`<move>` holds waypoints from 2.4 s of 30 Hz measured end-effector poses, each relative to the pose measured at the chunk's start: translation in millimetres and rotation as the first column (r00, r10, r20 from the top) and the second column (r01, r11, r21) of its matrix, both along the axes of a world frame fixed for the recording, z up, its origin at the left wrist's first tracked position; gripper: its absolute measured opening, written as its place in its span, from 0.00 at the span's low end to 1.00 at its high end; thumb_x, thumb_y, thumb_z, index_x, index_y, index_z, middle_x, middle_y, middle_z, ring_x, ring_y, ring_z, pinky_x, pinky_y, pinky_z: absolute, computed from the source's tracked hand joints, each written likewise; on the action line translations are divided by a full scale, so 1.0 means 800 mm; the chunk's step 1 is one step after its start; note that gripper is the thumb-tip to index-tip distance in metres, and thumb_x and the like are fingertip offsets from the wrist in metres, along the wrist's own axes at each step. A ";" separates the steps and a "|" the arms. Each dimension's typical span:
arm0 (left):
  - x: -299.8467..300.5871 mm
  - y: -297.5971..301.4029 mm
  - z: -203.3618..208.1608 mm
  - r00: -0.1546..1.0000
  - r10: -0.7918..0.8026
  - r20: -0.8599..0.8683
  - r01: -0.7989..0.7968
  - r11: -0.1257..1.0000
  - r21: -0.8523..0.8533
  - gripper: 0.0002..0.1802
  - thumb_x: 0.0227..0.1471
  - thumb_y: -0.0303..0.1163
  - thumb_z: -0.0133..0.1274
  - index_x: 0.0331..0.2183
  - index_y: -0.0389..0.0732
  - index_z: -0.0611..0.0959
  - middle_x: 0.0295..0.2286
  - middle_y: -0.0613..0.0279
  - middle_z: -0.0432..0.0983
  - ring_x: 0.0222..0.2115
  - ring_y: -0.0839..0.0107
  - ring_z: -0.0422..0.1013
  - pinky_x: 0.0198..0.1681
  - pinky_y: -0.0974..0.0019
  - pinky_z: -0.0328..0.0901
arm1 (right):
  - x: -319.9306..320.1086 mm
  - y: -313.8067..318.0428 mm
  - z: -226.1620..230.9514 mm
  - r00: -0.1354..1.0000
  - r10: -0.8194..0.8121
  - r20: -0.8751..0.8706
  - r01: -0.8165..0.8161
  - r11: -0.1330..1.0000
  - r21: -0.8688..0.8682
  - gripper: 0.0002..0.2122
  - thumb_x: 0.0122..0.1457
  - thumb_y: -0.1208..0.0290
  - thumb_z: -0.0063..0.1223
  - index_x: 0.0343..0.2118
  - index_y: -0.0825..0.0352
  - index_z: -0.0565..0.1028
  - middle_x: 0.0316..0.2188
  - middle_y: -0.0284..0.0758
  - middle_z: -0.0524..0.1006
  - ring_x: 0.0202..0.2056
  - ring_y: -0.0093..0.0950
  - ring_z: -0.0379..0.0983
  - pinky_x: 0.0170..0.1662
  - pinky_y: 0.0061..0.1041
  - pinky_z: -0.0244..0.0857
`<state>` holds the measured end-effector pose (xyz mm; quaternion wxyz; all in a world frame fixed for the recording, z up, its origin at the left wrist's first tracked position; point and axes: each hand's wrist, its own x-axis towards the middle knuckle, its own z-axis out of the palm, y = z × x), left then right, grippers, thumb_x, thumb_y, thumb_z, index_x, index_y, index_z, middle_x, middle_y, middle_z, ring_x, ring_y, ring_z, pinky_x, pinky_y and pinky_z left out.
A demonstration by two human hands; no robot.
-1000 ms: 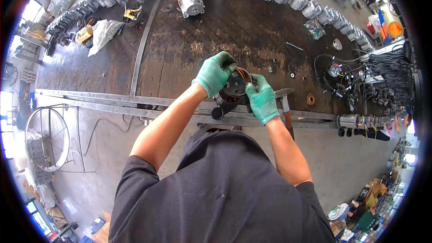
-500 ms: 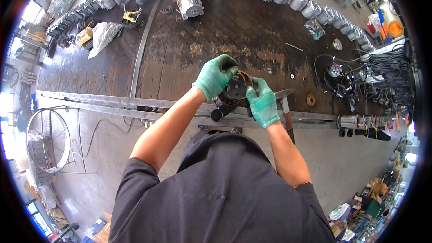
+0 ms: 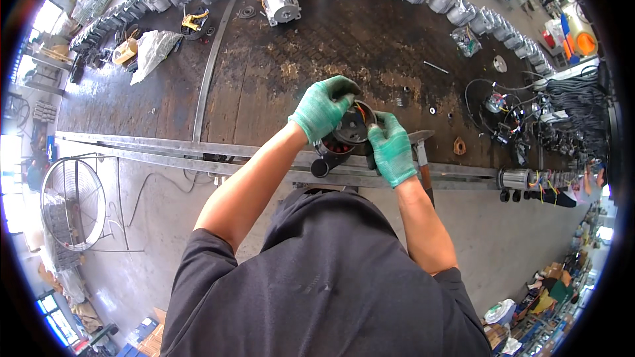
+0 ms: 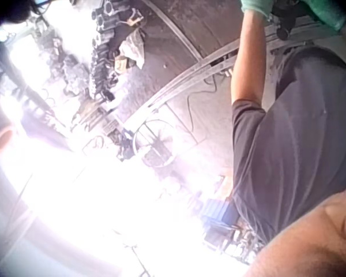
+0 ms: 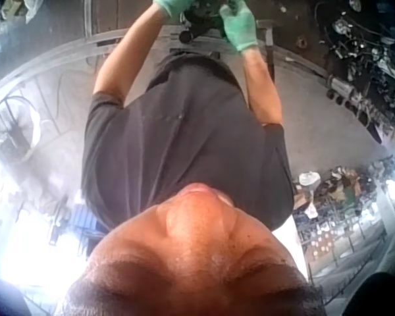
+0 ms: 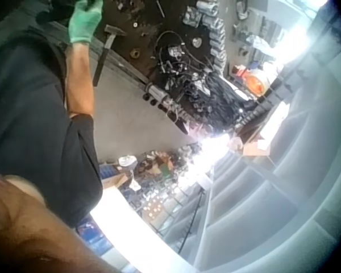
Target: The person assembles a pump by inserting internal components and a central shaft into a housing and using a hammer to seat the parts.
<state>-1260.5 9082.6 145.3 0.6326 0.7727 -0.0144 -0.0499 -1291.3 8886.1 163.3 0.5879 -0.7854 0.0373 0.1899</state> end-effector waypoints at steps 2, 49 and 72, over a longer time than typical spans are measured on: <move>0.001 0.000 0.004 1.000 -0.008 0.003 0.008 1.000 0.019 0.13 0.60 0.25 0.55 0.47 0.37 0.84 0.41 0.57 0.84 0.42 0.69 0.77 0.52 0.65 0.70 | 0.000 -0.001 -0.001 1.000 -0.003 0.001 0.003 1.000 0.001 0.14 0.68 0.73 0.49 0.54 0.70 0.72 0.20 0.31 0.76 0.16 0.16 0.68 0.17 0.22 0.62; -0.012 0.003 -0.001 0.996 0.047 0.071 -0.047 0.999 0.000 0.12 0.57 0.24 0.57 0.43 0.39 0.86 0.37 0.57 0.85 0.38 0.70 0.79 0.46 0.65 0.72 | 0.000 -0.004 -0.024 0.981 0.053 0.187 -0.043 0.997 -0.057 0.15 0.68 0.73 0.50 0.55 0.69 0.73 0.20 0.32 0.77 0.19 0.16 0.71 0.20 0.24 0.66; -0.007 0.021 0.005 0.793 -0.575 0.201 0.166 0.521 0.837 0.12 0.51 0.35 0.62 0.40 0.49 0.86 0.36 0.57 0.77 0.41 0.52 0.74 0.45 0.52 0.69 | 0.001 -0.004 -0.061 0.940 0.228 0.253 -0.201 0.971 -0.128 0.17 0.68 0.72 0.50 0.58 0.68 0.71 0.37 0.50 0.83 0.33 0.33 0.82 0.39 0.34 0.74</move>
